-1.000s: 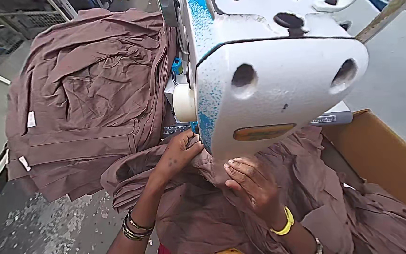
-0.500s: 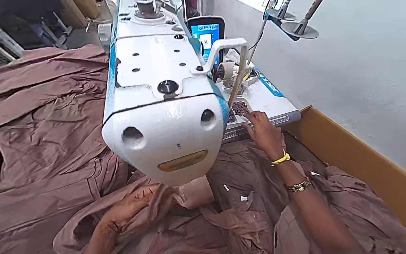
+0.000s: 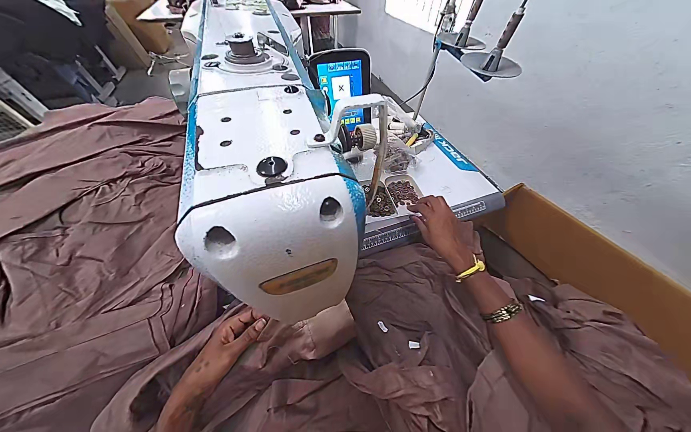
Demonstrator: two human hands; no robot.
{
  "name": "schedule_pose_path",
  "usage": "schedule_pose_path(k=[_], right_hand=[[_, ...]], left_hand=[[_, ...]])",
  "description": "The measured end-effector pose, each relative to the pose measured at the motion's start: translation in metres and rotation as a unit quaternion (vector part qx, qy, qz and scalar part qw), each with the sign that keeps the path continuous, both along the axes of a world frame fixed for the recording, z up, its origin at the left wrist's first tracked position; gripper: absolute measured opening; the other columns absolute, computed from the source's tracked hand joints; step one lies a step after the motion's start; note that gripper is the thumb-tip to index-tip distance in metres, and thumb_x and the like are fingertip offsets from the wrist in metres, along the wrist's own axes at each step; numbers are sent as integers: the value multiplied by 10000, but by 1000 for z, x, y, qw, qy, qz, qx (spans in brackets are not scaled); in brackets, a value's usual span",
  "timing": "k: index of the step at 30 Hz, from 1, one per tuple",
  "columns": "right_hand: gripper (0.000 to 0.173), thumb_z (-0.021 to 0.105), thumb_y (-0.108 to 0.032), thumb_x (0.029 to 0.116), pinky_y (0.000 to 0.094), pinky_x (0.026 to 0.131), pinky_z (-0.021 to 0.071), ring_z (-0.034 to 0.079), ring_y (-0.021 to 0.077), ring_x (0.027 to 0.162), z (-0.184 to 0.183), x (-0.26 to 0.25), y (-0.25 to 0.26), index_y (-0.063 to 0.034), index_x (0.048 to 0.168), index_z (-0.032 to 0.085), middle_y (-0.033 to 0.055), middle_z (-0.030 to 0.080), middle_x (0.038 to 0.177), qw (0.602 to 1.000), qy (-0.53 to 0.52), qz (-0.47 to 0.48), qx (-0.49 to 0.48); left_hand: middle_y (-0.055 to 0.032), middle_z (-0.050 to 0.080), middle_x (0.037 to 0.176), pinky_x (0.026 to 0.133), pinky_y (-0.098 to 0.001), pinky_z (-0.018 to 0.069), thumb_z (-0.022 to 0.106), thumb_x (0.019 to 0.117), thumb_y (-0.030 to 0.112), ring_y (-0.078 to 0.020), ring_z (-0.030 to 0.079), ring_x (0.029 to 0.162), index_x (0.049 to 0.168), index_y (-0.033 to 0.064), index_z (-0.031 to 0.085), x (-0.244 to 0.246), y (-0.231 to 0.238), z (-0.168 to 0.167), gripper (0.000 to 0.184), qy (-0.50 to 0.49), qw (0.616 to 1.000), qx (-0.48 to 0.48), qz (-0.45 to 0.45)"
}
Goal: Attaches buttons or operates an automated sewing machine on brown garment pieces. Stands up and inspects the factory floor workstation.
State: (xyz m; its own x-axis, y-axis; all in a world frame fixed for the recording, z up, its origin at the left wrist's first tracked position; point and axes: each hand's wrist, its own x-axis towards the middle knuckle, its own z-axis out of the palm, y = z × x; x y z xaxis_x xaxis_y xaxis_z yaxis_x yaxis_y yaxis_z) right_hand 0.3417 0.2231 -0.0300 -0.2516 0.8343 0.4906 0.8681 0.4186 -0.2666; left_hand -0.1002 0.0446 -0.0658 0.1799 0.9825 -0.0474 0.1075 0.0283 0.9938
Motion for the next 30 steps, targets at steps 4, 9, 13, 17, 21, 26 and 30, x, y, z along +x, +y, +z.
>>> schedule_pose_path(k=[4, 9, 13, 17, 21, 26, 30], right_hand=[[243, 678, -96, 958, 562, 850, 536, 638, 443, 1055, 8, 1, 5, -22, 1185, 721, 238, 664, 1117, 999, -37, -7, -27], [116, 669, -51, 949, 608, 869, 528, 664, 451, 1039, 22, -1, -10, 27, 1019, 719, 252, 690, 1062, 999, -16, 30, 0], [148, 616, -47, 969, 467, 770, 571, 700, 269, 837, 44, -24, -44, 29, 1048, 715, 181, 718, 979, 989, 141, 33, -37], [158, 648, -87, 935, 338, 784, 581, 701, 145, 842, 66, -80, -86, 3, 1022, 744, 105, 740, 950, 976, 166, 129, -59], [197, 622, -229, 982, 324, 706, 581, 704, 216, 795, 56, -127, -125, -69, 894, 697, 103, 714, 850, 956, 32, 256, 140], [150, 645, -163, 923, 298, 739, 576, 727, 206, 846, 61, -143, -126, -71, 821, 705, 107, 748, 870, 945, 26, 293, 142], [403, 528, -496, 1034, 316, 809, 525, 663, 125, 893, 66, -120, -146, -107, 1018, 632, 37, 698, 912, 916, 130, 354, -137]], left_hand=[[142, 667, 846, 722, -130, 516, 573, 978, 176, 55, 612, 761, 969, 159, 685, 1, -5, 6, 113, 2, 1000, 18, 20], [130, 683, 978, 885, -162, 496, 610, 970, 253, 55, 604, 962, 933, 159, 718, 7, -16, 13, 148, 81, 982, 141, 100], [46, 671, 1120, 1135, -318, 391, 507, 1061, 443, -73, 551, 1241, 925, 206, 669, 47, -51, 38, 318, 204, 904, 374, 12], [-50, 612, 677, 643, -341, 530, 520, 1067, 301, -197, 623, 648, 885, 116, 689, 111, -80, 51, 310, 200, 881, 378, -203], [-44, 631, 688, 530, -341, 521, 522, 1058, 296, -190, 621, 578, 967, 120, 684, 116, -69, 42, 256, 279, 890, 326, -158], [-35, 633, 728, 557, -301, 514, 512, 1054, 306, -168, 630, 631, 967, 123, 690, 120, -58, 57, 270, 309, 887, 336, -77], [-36, 720, 898, 757, -229, 559, 529, 1065, 286, -69, 679, 815, 1033, 91, 703, 102, -53, 67, 263, 215, 930, 299, -2]])
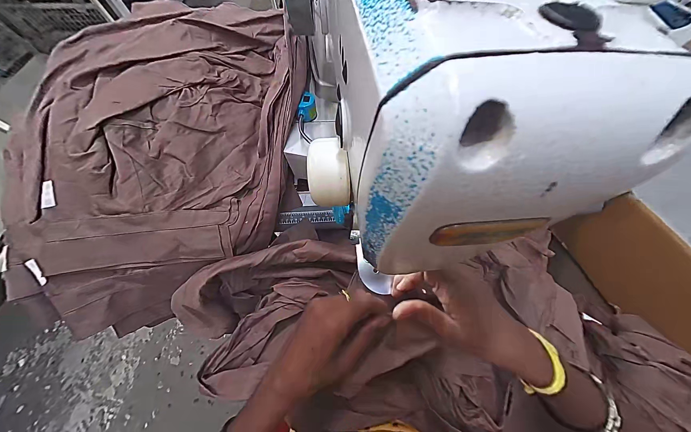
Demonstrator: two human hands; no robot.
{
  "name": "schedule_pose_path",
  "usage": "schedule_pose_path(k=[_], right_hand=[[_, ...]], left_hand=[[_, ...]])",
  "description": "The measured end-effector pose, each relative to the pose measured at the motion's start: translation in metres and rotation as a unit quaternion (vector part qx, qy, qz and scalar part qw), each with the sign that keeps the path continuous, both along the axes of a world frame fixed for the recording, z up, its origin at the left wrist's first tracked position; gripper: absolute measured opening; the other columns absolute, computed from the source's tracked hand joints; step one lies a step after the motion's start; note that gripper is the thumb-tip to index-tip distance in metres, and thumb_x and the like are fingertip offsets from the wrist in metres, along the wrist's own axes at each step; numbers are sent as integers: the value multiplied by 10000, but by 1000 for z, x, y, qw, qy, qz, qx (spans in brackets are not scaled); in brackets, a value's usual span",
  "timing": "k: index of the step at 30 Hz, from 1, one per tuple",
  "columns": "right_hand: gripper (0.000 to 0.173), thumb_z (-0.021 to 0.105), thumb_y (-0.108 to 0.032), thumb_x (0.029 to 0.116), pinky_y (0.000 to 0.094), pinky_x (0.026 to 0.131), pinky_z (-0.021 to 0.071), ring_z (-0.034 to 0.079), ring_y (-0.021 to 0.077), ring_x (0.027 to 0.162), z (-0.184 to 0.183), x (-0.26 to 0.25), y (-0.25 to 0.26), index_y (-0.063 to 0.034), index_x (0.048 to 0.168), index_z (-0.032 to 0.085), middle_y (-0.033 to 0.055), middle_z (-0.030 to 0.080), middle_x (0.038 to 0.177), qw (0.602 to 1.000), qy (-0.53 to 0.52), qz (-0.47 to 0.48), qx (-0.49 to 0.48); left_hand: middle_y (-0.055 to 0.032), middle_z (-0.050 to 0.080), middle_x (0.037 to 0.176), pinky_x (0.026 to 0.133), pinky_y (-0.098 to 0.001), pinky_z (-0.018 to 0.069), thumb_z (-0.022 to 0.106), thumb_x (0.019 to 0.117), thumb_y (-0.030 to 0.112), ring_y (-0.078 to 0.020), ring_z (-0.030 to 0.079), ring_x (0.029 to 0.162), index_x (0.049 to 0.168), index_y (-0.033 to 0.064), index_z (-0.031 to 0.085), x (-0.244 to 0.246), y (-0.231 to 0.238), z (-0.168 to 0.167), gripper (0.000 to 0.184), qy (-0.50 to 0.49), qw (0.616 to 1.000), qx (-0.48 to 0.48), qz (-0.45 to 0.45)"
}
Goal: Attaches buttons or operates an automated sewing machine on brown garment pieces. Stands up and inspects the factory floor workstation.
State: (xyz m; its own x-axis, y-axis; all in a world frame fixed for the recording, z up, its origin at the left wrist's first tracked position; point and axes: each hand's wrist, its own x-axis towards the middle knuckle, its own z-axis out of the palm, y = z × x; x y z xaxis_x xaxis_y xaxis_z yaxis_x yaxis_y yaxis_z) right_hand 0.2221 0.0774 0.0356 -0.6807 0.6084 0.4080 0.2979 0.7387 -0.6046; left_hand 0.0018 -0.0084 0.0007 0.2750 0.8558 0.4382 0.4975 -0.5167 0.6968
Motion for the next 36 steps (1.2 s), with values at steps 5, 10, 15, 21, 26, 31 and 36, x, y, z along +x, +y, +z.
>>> schedule_pose_path(k=[5, 10, 15, 21, 26, 31, 36], right_hand=[[266, 623, -338, 992, 230, 799, 496, 600, 3, 838, -12, 1, 9, -72, 1003, 631, -20, 649, 872, 987, 36, -118, -98], [107, 622, -126, 943, 84, 751, 488, 566, -140, 806, -20, -11, 22, -67, 1010, 561, -129, 601, 859, 961, 135, -132, -204], [116, 622, -157, 951, 75, 682, 467, 536, -139, 734, -20, -6, 24, -81, 1006, 555, -131, 569, 813, 964, 120, -122, -205], [192, 627, -118, 973, 553, 808, 548, 688, 397, 942, -21, 33, 70, 21, 1011, 753, 227, 704, 984, 950, -73, -298, 63], [234, 671, -165, 970, 544, 843, 535, 648, 425, 1047, -39, 37, 115, -16, 1136, 741, 229, 679, 1077, 922, -143, -319, 168], [198, 701, -54, 910, 559, 794, 536, 663, 443, 1000, -50, 26, 123, 32, 1085, 735, 246, 680, 1050, 923, -152, -285, 210], [160, 647, -118, 957, 555, 792, 530, 666, 432, 965, -53, 37, 112, 9, 974, 744, 228, 687, 992, 937, -83, -263, 213]], left_hand=[[78, 643, 890, 741, -160, 528, 590, 1006, 168, 39, 609, 794, 1115, 51, 610, -14, 30, 1, 161, -189, 970, -135, 70], [101, 567, 832, 709, -135, 507, 576, 959, 31, 39, 584, 758, 1196, 52, 491, -8, 45, 12, 252, -301, 920, -218, 122], [105, 567, 827, 717, -125, 503, 582, 966, 49, 51, 583, 760, 1221, 28, 469, -8, 45, 12, 280, -277, 927, -221, 120], [71, 628, 893, 779, -164, 542, 553, 969, 47, 13, 640, 839, 1265, 22, 451, -5, 42, 6, 314, -279, 923, -231, 130], [60, 650, 906, 749, -94, 523, 606, 929, 33, 88, 622, 811, 1214, -68, 492, 10, 43, 17, 322, -269, 911, -233, 210], [39, 644, 880, 696, -140, 521, 592, 953, 55, 38, 617, 755, 1185, -54, 515, 4, 44, 8, 269, -249, 922, -220, 197], [91, 620, 841, 724, -144, 537, 584, 950, 27, 38, 626, 765, 1223, 21, 490, 6, 43, 1, 288, -299, 914, -218, 169]])
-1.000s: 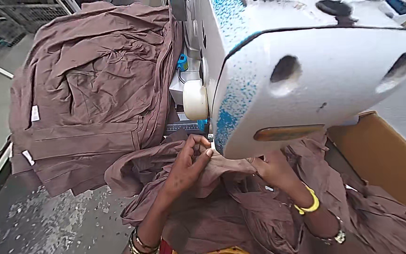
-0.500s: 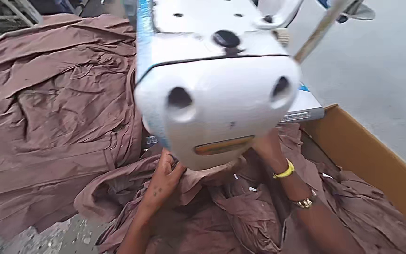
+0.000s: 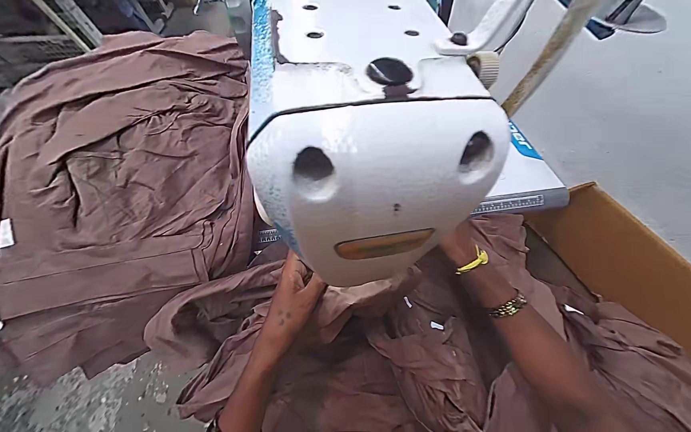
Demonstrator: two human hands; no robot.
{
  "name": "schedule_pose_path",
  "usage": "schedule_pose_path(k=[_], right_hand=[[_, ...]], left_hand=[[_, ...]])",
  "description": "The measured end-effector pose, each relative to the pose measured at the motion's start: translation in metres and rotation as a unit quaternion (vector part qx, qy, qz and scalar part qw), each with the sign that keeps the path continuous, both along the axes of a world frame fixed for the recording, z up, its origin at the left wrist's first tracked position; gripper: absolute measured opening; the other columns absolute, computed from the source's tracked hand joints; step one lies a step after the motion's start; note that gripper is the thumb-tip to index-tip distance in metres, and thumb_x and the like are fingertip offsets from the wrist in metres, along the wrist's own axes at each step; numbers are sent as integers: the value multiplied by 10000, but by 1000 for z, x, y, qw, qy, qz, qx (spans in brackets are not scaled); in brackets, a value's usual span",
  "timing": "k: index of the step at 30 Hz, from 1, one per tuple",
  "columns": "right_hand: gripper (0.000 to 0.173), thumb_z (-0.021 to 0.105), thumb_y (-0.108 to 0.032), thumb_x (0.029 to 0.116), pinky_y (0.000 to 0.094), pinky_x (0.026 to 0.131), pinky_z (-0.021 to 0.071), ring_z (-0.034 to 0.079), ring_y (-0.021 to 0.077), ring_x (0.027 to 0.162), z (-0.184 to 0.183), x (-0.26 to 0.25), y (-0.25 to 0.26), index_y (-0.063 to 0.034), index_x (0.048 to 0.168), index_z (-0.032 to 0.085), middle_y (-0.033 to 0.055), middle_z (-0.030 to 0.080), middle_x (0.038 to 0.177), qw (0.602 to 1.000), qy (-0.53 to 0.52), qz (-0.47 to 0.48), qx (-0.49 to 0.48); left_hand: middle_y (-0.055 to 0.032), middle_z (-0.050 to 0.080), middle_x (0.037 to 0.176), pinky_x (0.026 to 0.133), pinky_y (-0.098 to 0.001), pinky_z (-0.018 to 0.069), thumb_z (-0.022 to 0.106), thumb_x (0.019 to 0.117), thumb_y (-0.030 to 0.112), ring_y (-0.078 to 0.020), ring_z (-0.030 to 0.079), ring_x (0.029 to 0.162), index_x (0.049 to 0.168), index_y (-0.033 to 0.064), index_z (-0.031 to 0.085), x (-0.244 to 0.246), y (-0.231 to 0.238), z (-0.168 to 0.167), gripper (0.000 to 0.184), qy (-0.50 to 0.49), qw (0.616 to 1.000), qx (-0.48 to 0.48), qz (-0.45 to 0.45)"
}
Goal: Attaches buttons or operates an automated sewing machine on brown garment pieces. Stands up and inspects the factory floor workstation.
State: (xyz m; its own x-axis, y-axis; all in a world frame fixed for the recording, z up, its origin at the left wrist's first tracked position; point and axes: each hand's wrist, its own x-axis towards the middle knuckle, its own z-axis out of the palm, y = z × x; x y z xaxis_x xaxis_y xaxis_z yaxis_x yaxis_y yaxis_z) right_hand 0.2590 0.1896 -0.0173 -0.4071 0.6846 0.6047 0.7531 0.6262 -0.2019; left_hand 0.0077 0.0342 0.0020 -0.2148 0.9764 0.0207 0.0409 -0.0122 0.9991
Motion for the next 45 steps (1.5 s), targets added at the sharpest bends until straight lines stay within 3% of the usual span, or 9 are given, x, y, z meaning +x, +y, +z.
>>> schedule_pose_path(k=[8, 13, 20, 24, 28, 34, 40, 43, 45], right_hand=[[171, 671, -61, 962, 300, 708, 521, 616, 91, 761, 49, 10, -26, -36, 1130, 691, 57, 680, 906, 946, 194, -45, -257], [131, 707, -146, 897, 358, 627, 560, 685, 205, 714, 54, -29, -67, -24, 852, 712, 98, 698, 789, 990, 91, 104, 1], [144, 661, -99, 888, 339, 576, 485, 665, 209, 679, 51, -74, -90, -103, 771, 746, 39, 661, 660, 960, 5, 240, 144], [97, 710, -133, 911, 345, 586, 518, 662, 213, 684, 52, -43, -98, -56, 853, 721, 72, 673, 733, 977, 48, 194, 70], [175, 659, -128, 951, 355, 557, 498, 650, 227, 643, 40, -33, -100, -30, 811, 699, 85, 660, 692, 974, 39, 205, 90], [136, 618, -1, 926, 366, 567, 493, 681, 256, 685, 43, -62, -81, -44, 885, 740, 88, 679, 697, 960, -66, 220, 159], [101, 674, -100, 899, 370, 579, 525, 682, 235, 677, 43, -52, -84, -57, 812, 705, 76, 677, 708, 968, -22, 222, 117], [160, 693, -186, 920, 353, 644, 560, 691, 200, 702, 34, -45, -80, -52, 843, 734, 68, 704, 742, 976, 52, 207, 49], [190, 685, -204, 936, 322, 626, 541, 668, 188, 679, 28, -43, -76, -48, 833, 717, 73, 694, 738, 973, 91, 208, 31]], left_hand=[[55, 600, 841, 700, -172, 515, 606, 959, 225, 28, 594, 746, 1157, 19, 550, -4, 5, -13, 291, 138, 990, -8, 24], [-3, 579, 644, 559, -227, 476, 505, 1064, 364, -53, 569, 593, 831, 104, 632, -26, -53, 12, 372, 349, 910, 196, -108], [-146, 690, 1120, 925, -404, 534, 588, 1028, 385, -179, 661, 1031, 1208, -19, 662, -167, -50, 40, 449, 370, 841, 20, 395], [-325, 615, 1229, 995, -443, 507, 556, 1048, 264, -339, 633, 1132, 1285, -141, 544, -124, -64, 33, 469, 502, 841, 98, 178], [-144, 739, 995, 854, -450, 559, 563, 1032, 284, -254, 708, 959, 1019, 18, 744, -26, -75, -19, 322, 442, 882, 141, -83], [-182, 701, 1075, 829, -522, 580, 620, 985, 467, -368, 698, 996, 1327, 30, 613, 94, -48, -21, 554, 451, 825, 85, -329], [-92, 733, 1114, 841, -494, 562, 601, 935, 589, -236, 709, 948, 1383, 124, 600, 52, -86, -24, 645, 258, 877, 92, -394], [19, 737, 1146, 887, -293, 576, 375, 989, 693, -23, 688, 1000, 1311, 153, 649, -27, -101, -33, 685, 280, 927, 88, -235], [-31, 753, 1000, 814, -464, 579, 329, 1025, 631, -160, 716, 906, 1228, 108, 698, -80, -107, -46, 671, 395, 910, 48, -115]])
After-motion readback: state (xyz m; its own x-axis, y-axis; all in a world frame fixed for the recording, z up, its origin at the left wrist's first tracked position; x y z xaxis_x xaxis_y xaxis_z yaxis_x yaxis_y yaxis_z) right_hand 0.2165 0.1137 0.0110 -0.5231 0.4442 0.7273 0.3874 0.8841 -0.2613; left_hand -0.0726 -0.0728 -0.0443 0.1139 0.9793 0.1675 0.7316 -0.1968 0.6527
